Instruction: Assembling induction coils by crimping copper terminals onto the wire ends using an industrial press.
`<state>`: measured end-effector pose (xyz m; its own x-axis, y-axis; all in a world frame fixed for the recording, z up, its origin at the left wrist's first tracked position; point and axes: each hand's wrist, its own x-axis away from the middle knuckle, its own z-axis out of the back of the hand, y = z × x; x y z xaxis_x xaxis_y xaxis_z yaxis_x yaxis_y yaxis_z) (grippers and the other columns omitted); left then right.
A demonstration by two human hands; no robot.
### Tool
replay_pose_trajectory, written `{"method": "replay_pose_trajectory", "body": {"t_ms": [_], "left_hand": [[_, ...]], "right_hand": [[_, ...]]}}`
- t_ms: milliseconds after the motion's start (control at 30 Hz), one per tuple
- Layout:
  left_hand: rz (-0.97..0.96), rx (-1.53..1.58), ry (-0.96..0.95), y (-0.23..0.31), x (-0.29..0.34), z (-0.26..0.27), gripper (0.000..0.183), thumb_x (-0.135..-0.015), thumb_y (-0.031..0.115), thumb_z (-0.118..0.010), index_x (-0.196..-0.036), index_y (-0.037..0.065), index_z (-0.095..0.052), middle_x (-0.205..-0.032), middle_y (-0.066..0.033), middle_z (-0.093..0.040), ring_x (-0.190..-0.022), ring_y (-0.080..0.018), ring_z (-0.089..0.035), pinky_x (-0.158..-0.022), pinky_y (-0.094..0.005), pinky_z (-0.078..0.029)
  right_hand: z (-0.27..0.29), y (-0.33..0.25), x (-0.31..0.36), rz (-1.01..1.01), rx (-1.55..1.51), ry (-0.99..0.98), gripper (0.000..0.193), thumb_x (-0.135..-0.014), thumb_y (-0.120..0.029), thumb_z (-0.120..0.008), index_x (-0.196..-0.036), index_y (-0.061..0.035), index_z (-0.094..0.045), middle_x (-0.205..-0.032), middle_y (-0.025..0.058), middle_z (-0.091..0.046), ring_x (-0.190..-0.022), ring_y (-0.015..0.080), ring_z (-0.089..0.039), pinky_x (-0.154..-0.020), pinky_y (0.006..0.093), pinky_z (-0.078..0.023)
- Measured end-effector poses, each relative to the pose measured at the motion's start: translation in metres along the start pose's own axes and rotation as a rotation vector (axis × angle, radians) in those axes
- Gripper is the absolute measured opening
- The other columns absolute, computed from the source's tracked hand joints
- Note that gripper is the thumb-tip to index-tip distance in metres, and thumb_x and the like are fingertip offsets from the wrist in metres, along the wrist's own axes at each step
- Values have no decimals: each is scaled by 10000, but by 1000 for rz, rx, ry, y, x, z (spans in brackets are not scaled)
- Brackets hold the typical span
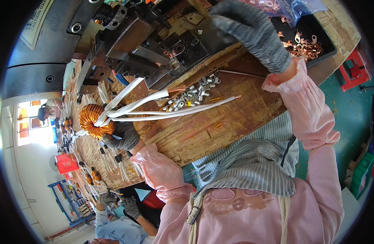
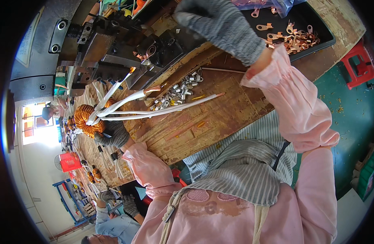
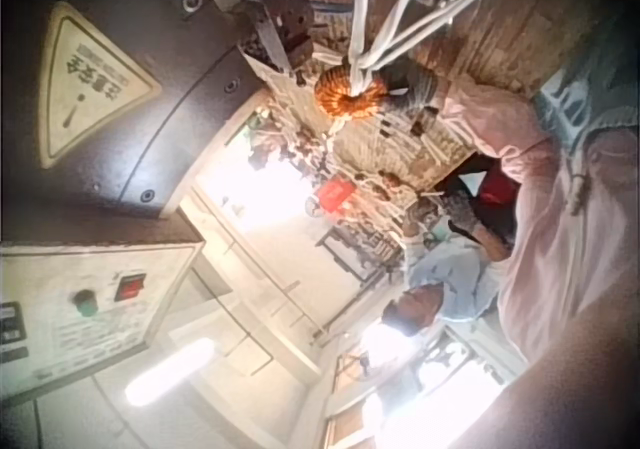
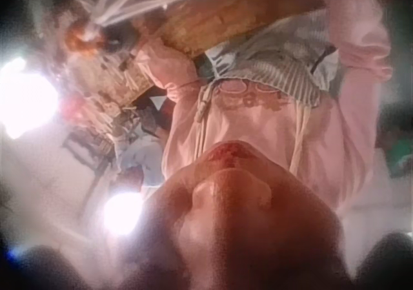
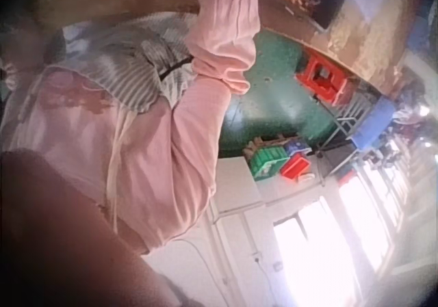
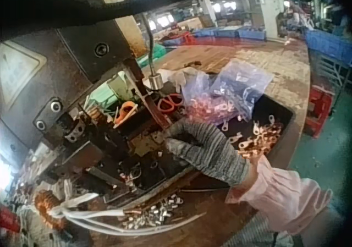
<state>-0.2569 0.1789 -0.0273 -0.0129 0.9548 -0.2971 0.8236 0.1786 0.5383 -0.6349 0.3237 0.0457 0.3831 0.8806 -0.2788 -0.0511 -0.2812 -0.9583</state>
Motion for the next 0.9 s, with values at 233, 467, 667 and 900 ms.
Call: {"method": "replay_pose_trajectory", "body": {"t_ms": [233,467,667,900], "left_hand": [[112,69,-57,2,4,-8,679,-586,277,-674,-1160,-11,-450,-1141,-165,-504,-1069,-311,-472,-945,-494,-337],[10,152,-115,4,5,11,645,-645,311,-669,-1153,-18,-445,-1128,-175,-508,-1025,-284,-506,-902,-437,-406],[48,-133,-88,25,55,-6,643,-609,265,-683,-1141,-8,-447,-1099,-150,-512,-1002,-260,-513,-893,-413,-413],[70,-1977,-321,29,171,-57,648,-566,211,-699,-1127,4,-449,-1065,-120,-518,-975,-231,-521,-883,-384,-420]], "right_hand": [[17,19,25,69,65,113,235,-820,-194,-580,-1002,-48,-561,-775,19,-588,-695,74,-552,-628,208,-459],[-57,-6,87,872,784,-3,258,-747,-122,-566,-999,-74,-546,-990,84,-552,-820,215,-566,-705,330,-485],[-115,-3,96,729,1054,-290,319,-750,-195,-515,-1042,-66,-522,-1063,125,-525,-995,256,-512,-834,385,-442],[-87,5,100,142,469,-581,231,-806,-226,-463,-940,-53,-538,-863,122,-530,-816,245,-540,-675,347,-449]]}}
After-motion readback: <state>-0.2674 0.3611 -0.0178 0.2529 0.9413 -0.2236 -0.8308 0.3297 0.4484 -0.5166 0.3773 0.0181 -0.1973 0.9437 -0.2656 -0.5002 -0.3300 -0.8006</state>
